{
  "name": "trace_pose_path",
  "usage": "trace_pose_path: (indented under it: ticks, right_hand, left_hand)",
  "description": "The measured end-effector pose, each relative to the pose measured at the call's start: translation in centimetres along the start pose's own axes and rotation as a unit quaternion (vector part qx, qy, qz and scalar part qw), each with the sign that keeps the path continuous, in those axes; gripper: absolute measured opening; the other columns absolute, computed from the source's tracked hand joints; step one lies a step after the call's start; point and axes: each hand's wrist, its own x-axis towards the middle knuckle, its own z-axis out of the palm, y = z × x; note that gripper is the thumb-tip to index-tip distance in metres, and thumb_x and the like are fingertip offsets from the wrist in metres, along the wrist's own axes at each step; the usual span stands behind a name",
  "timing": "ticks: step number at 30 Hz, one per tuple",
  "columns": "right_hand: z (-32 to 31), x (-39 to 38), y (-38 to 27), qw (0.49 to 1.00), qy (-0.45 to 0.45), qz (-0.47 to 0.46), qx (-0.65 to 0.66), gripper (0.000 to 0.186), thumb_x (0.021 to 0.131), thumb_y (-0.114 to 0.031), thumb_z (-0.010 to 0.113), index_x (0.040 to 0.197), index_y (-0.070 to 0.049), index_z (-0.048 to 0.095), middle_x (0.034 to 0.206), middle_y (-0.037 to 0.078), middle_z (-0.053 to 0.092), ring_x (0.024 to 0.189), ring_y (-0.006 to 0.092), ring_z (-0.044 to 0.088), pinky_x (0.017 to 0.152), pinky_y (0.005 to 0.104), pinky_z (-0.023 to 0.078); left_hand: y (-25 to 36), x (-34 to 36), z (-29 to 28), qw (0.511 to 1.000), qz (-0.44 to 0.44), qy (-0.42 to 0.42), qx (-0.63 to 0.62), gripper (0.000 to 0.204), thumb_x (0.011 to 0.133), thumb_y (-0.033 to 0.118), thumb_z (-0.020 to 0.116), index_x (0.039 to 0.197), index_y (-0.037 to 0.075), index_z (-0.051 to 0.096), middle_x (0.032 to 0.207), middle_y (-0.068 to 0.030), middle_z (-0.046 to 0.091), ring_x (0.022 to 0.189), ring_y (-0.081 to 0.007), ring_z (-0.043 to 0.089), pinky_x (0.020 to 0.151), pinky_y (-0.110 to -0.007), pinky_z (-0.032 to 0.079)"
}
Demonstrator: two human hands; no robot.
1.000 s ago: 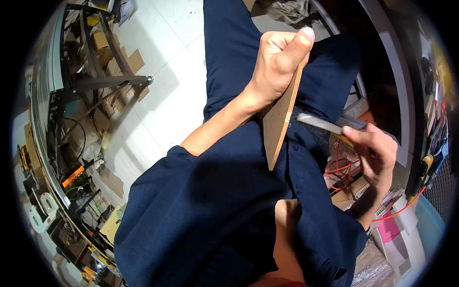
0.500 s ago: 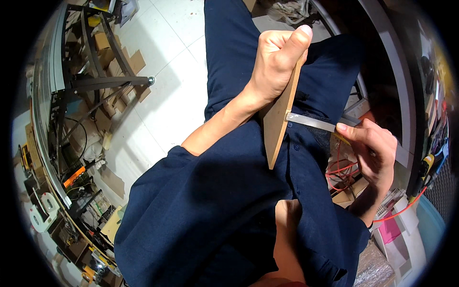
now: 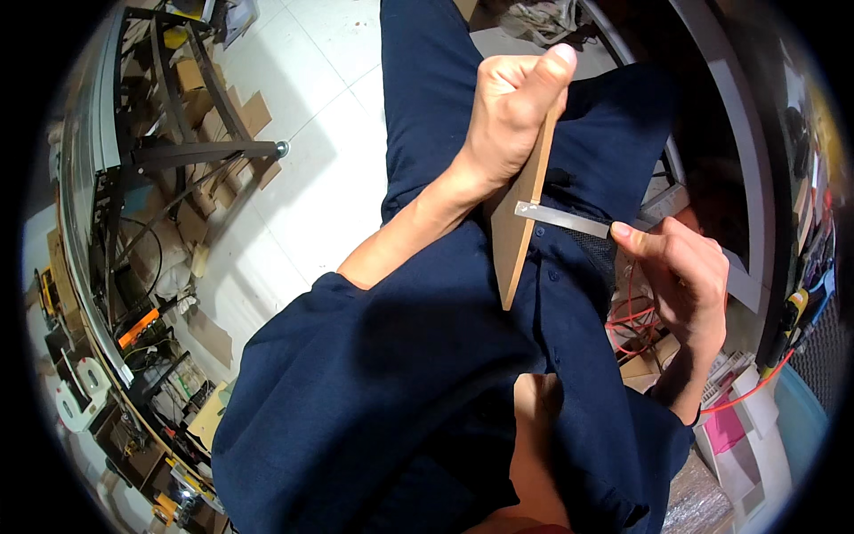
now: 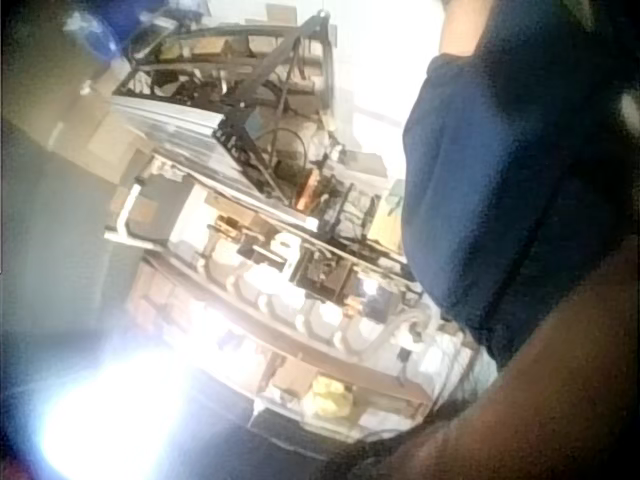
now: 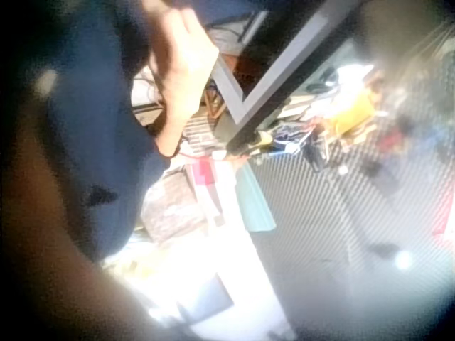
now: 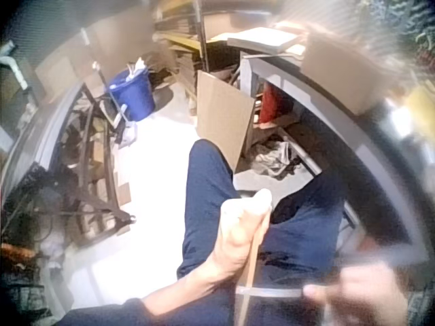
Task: The person cuts a rectangular piece of wood using shears, then measures and marks it with a ruler and pen. They proceed to cut the wood on a table saw and finally file the edges of the piece while sitting on the floor.
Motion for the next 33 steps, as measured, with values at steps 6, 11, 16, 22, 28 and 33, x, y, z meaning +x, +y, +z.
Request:
trace_pose_path:
  ticks: [6, 11, 16, 22, 28, 33]
  right_hand:
    - [1.1, 1.7, -0.7, 0.999, -0.041, -0.023, -0.007, 0.036, 0.061, 0.009, 0.069, 0.094, -0.004, 0.071, 0.055, 0.005, 0.034, 0.045, 0.0158, 0.039, 0.043, 0.0292, 0.028]
    - [-2.4, -1.9, 2.6, 0.998, -0.060, -0.002, -0.016, 0.035, 0.066, 0.008, 0.062, 0.097, -0.007, 0.072, 0.057, 0.002, 0.039, 0.048, 0.0144, 0.044, 0.044, 0.0285, 0.031]
    - [-4.3, -4.9, 2.7, 0.997, 0.031, 0.066, 0.022, 0.041, 0.060, 0.015, 0.059, 0.095, -0.001, 0.070, 0.061, 0.006, 0.051, 0.052, 0.0155, 0.046, 0.049, 0.0269, 0.032]
    - [-3.3, -3.7, 2.9, 0.997, 0.027, 0.032, 0.067, 0.043, 0.060, 0.016, 0.057, 0.097, 0.000, 0.069, 0.061, 0.006, 0.052, 0.051, 0.0154, 0.045, 0.048, 0.0265, 0.031]
    - [-0.7, -2.6, 1.0, 0.957, 0.111, 0.172, 0.204, 0.066, 0.061, -0.020, 0.085, 0.117, -0.002, 0.057, 0.069, -0.006, 0.043, 0.056, 0.0041, 0.034, 0.050, 0.0209, 0.026]
    - [1.8, -0.2, -1.9, 0.949, 0.084, 0.172, 0.250, 0.069, 0.060, -0.023, 0.089, 0.115, -0.002, 0.054, 0.075, -0.004, 0.046, 0.062, 0.0024, 0.037, 0.052, 0.0179, 0.028]
  left_hand:
    - [-0.2, 0.1, 0.6, 1.000, 0.003, -0.002, 0.014, 0.057, 0.096, 0.040, 0.043, 0.046, 0.012, 0.042, 0.043, 0.0048, 0.036, 0.039, -0.0044, 0.032, 0.042, -0.021, 0.025]
    - [-0.1, 0.3, -0.3, 1.000, 0.013, 0.001, 0.016, 0.057, 0.097, 0.039, 0.040, 0.046, 0.013, 0.042, 0.042, 0.0041, 0.035, 0.038, -0.0047, 0.031, 0.041, -0.022, 0.026]
    - [0.3, 0.5, -0.2, 0.998, 0.049, 0.000, 0.028, 0.056, 0.098, 0.038, 0.038, 0.047, 0.014, 0.042, 0.042, 0.0046, 0.035, 0.038, -0.0049, 0.032, 0.041, -0.021, 0.028]
    - [0.9, 0.8, 0.0, 0.999, 0.039, 0.007, 0.020, 0.056, 0.098, 0.036, 0.037, 0.047, 0.014, 0.042, 0.041, 0.0047, 0.035, 0.039, -0.0049, 0.032, 0.041, -0.021, 0.028]
    - [1.7, 2.0, 0.5, 0.995, 0.078, 0.058, -0.029, 0.060, 0.096, 0.042, 0.050, 0.047, 0.008, 0.042, 0.043, 0.0055, 0.038, 0.042, -0.0021, 0.034, 0.041, -0.023, 0.026]
    - [6.0, 5.4, 1.2, 0.993, 0.020, 0.095, 0.063, 0.055, 0.099, 0.050, 0.037, 0.061, 0.011, 0.046, 0.058, 0.0047, 0.042, 0.057, -0.0051, 0.039, 0.055, -0.022, 0.032]
